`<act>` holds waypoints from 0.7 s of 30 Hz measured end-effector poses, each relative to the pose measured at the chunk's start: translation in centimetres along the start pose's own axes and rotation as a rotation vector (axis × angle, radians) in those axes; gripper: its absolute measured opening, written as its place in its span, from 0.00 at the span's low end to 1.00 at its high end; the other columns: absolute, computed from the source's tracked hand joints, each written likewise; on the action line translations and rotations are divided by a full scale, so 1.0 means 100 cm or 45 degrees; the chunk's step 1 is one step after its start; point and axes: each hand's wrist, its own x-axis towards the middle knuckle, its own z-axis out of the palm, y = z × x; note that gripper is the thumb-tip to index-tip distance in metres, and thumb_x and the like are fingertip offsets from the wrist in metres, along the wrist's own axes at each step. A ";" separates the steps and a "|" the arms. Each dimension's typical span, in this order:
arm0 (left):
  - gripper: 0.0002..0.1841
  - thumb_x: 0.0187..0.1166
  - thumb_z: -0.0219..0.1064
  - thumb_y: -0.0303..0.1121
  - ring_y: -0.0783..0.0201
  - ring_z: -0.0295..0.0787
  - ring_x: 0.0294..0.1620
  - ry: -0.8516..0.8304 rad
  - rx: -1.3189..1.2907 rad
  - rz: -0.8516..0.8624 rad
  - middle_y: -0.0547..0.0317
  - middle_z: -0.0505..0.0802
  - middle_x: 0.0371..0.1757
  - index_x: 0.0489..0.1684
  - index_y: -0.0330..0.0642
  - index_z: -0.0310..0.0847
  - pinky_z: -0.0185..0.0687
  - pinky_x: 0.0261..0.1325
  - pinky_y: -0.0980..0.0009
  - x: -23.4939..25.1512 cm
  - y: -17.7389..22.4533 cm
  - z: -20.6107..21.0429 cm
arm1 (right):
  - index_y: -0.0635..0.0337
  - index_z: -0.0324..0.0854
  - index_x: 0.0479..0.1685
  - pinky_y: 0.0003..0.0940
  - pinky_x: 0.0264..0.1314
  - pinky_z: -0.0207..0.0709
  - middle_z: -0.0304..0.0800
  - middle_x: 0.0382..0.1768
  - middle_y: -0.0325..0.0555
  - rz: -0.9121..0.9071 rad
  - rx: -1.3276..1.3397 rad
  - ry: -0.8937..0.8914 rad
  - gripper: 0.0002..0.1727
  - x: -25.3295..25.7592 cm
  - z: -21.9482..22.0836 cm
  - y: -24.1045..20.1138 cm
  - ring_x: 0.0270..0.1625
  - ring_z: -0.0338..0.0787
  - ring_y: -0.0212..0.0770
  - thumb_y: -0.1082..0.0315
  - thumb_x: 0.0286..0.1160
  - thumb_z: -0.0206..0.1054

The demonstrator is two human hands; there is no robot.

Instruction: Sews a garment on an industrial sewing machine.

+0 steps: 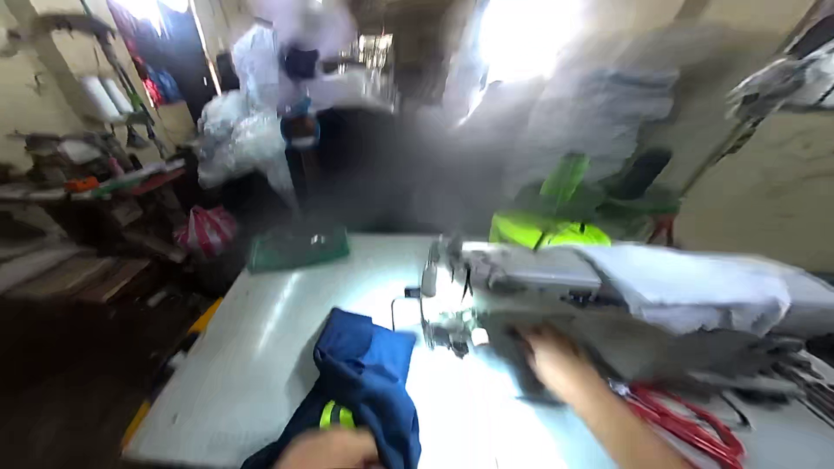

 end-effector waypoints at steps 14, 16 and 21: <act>0.16 0.83 0.60 0.28 0.52 0.90 0.65 0.934 -0.176 -0.218 0.43 0.93 0.57 0.60 0.26 0.82 0.77 0.77 0.49 0.028 -0.033 0.066 | 0.55 0.67 0.87 0.52 0.83 0.68 0.80 0.75 0.54 -0.558 0.676 -0.744 0.45 -0.083 -0.045 -0.211 0.79 0.79 0.51 0.31 0.80 0.57; 0.17 0.88 0.55 0.29 0.66 0.89 0.58 1.052 -0.770 -0.061 0.47 0.89 0.55 0.65 0.25 0.73 0.84 0.66 0.70 0.027 -0.025 0.061 | 0.57 0.76 0.77 0.51 0.78 0.73 0.85 0.67 0.54 -0.503 0.807 -0.734 0.30 -0.087 -0.040 -0.225 0.72 0.84 0.49 0.48 0.82 0.65; 0.39 0.76 0.73 0.46 0.62 0.85 0.68 0.379 -1.021 -0.217 0.47 0.86 0.70 0.84 0.37 0.63 0.82 0.72 0.59 0.000 -0.012 0.044 | 0.55 0.83 0.65 0.37 0.51 0.90 0.96 0.42 0.44 0.043 1.969 -0.429 0.14 -0.119 -0.063 -0.205 0.44 0.95 0.36 0.64 0.86 0.63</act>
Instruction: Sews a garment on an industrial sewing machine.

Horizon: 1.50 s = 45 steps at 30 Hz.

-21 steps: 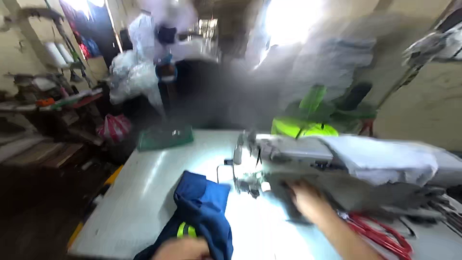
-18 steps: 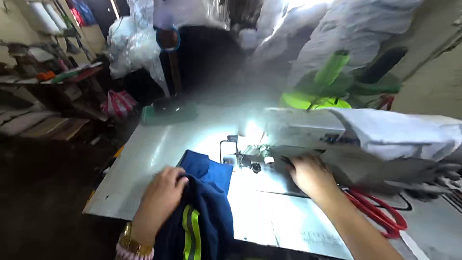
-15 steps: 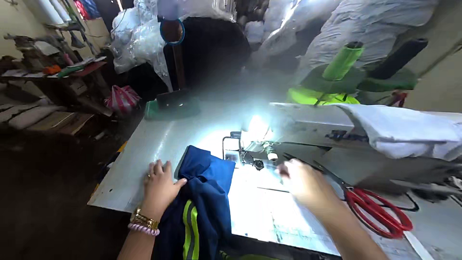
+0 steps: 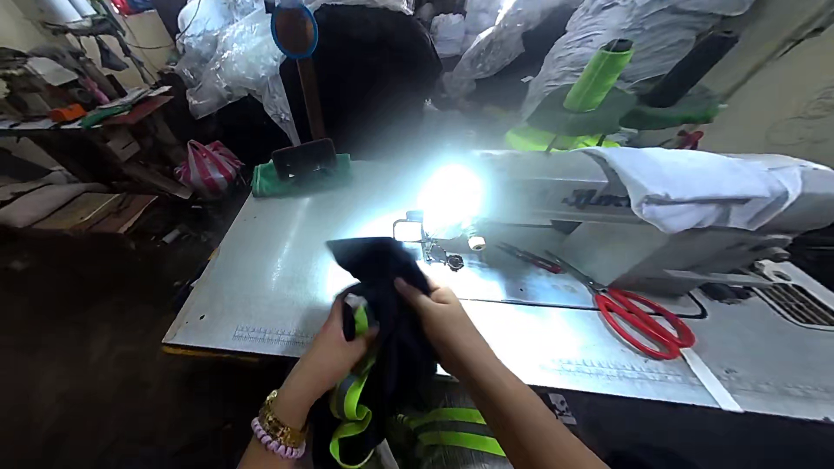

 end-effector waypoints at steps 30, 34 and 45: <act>0.27 0.92 0.44 0.44 0.59 0.65 0.90 -0.158 1.247 0.500 0.61 0.77 0.86 0.85 0.48 0.73 0.55 0.90 0.48 0.065 -0.029 -0.007 | 0.50 0.71 0.87 0.61 0.89 0.58 0.69 0.88 0.52 -0.412 -1.802 0.155 0.37 -0.021 -0.097 0.095 0.90 0.67 0.53 0.40 0.87 0.43; 0.27 0.93 0.42 0.46 0.61 0.64 0.90 -0.212 1.211 0.501 0.64 0.77 0.86 0.86 0.51 0.72 0.51 0.92 0.49 0.082 -0.020 0.008 | 0.51 0.71 0.87 0.62 0.88 0.59 0.70 0.87 0.53 -0.432 -1.813 0.173 0.37 -0.011 -0.131 0.092 0.89 0.68 0.54 0.41 0.88 0.43; 0.30 0.93 0.46 0.48 0.55 0.64 0.90 -0.171 1.186 0.503 0.55 0.72 0.89 0.89 0.43 0.65 0.51 0.92 0.50 0.160 0.008 0.073 | 0.66 0.75 0.81 0.68 0.89 0.54 0.71 0.83 0.67 -0.313 -1.964 0.356 0.31 0.039 -0.177 0.053 0.88 0.67 0.66 0.55 0.84 0.63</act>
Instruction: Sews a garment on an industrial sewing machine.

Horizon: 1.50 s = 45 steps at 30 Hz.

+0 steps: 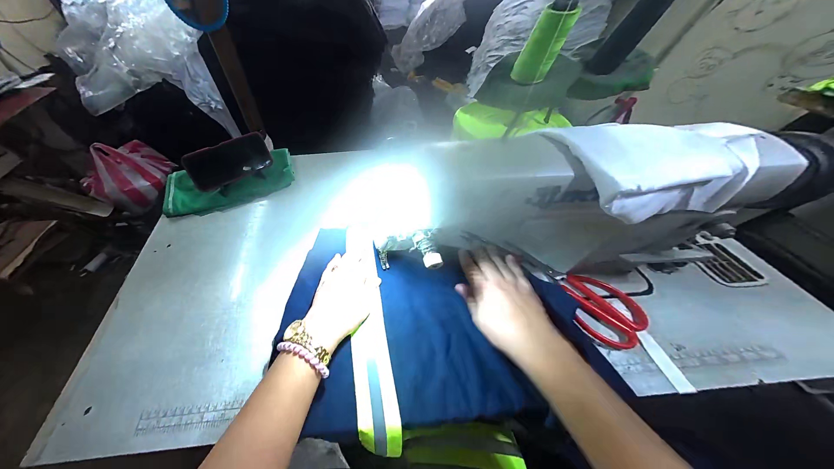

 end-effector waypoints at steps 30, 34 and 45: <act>0.35 0.84 0.51 0.58 0.58 0.61 0.91 0.019 0.045 0.111 0.57 0.72 0.89 0.87 0.49 0.70 0.49 0.91 0.43 0.008 -0.009 0.003 | 0.37 0.64 0.91 0.63 0.93 0.46 0.58 0.93 0.41 -0.049 0.090 -0.105 0.43 -0.018 0.025 -0.026 0.95 0.53 0.48 0.26 0.82 0.38; 0.34 0.86 0.48 0.59 0.57 0.62 0.91 0.002 0.077 0.115 0.57 0.73 0.88 0.87 0.50 0.70 0.48 0.91 0.44 0.008 -0.007 0.002 | 0.38 0.63 0.92 0.62 0.93 0.45 0.56 0.94 0.40 -0.038 0.093 -0.132 0.43 -0.019 0.023 -0.026 0.96 0.51 0.47 0.26 0.82 0.38; 0.35 0.85 0.50 0.59 0.58 0.61 0.91 -0.026 0.045 0.083 0.57 0.71 0.89 0.87 0.48 0.69 0.49 0.91 0.44 0.011 -0.004 -0.002 | 0.36 0.62 0.92 0.61 0.94 0.44 0.55 0.94 0.41 -0.031 0.095 -0.144 0.43 -0.017 0.022 -0.025 0.96 0.51 0.47 0.26 0.82 0.38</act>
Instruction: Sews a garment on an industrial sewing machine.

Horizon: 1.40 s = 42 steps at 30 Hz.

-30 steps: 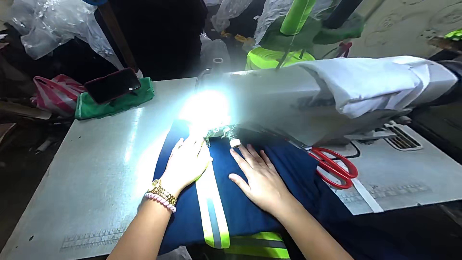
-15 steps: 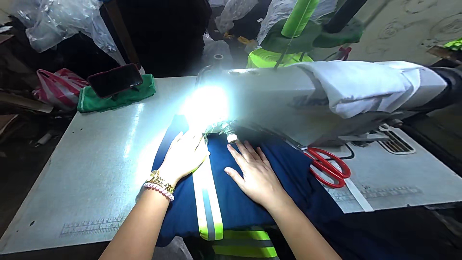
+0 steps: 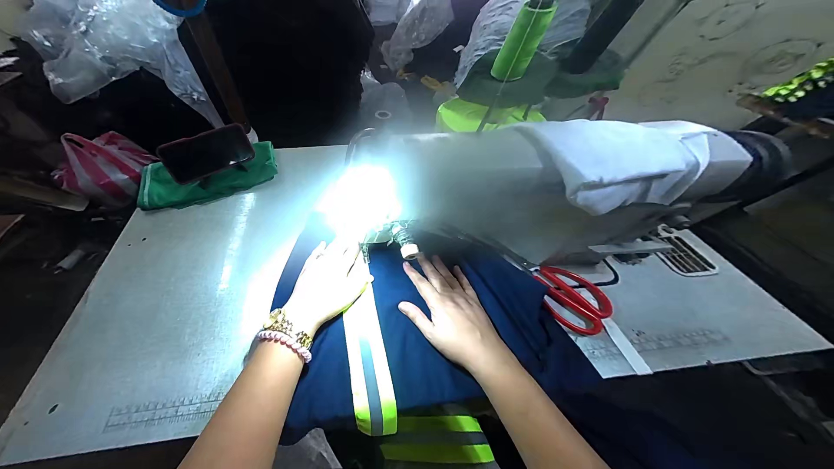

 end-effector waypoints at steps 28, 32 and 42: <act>0.19 0.86 0.56 0.43 0.62 0.86 0.73 0.401 -0.038 0.129 0.64 0.91 0.70 0.63 0.51 0.91 0.78 0.78 0.50 -0.128 0.053 0.033 | 0.39 0.90 0.64 0.50 0.77 0.79 0.91 0.67 0.36 -0.531 0.288 0.298 0.17 -0.084 0.009 -0.050 0.73 0.87 0.46 0.57 0.84 0.60; 0.18 0.85 0.59 0.43 0.61 0.86 0.74 0.363 0.024 0.141 0.64 0.91 0.71 0.64 0.52 0.90 0.77 0.77 0.47 -0.122 0.051 0.026 | 0.40 0.91 0.63 0.50 0.76 0.79 0.92 0.65 0.36 -0.541 0.298 0.278 0.17 -0.078 0.006 -0.048 0.72 0.88 0.46 0.56 0.84 0.60; 0.24 0.87 0.54 0.47 0.57 0.83 0.78 0.332 0.064 -0.071 0.58 0.89 0.74 0.70 0.48 0.87 0.75 0.78 0.46 -0.147 0.082 0.029 | 0.44 0.93 0.58 0.48 0.78 0.78 0.94 0.63 0.39 -0.454 0.344 0.233 0.16 -0.076 -0.002 -0.051 0.71 0.88 0.47 0.61 0.81 0.62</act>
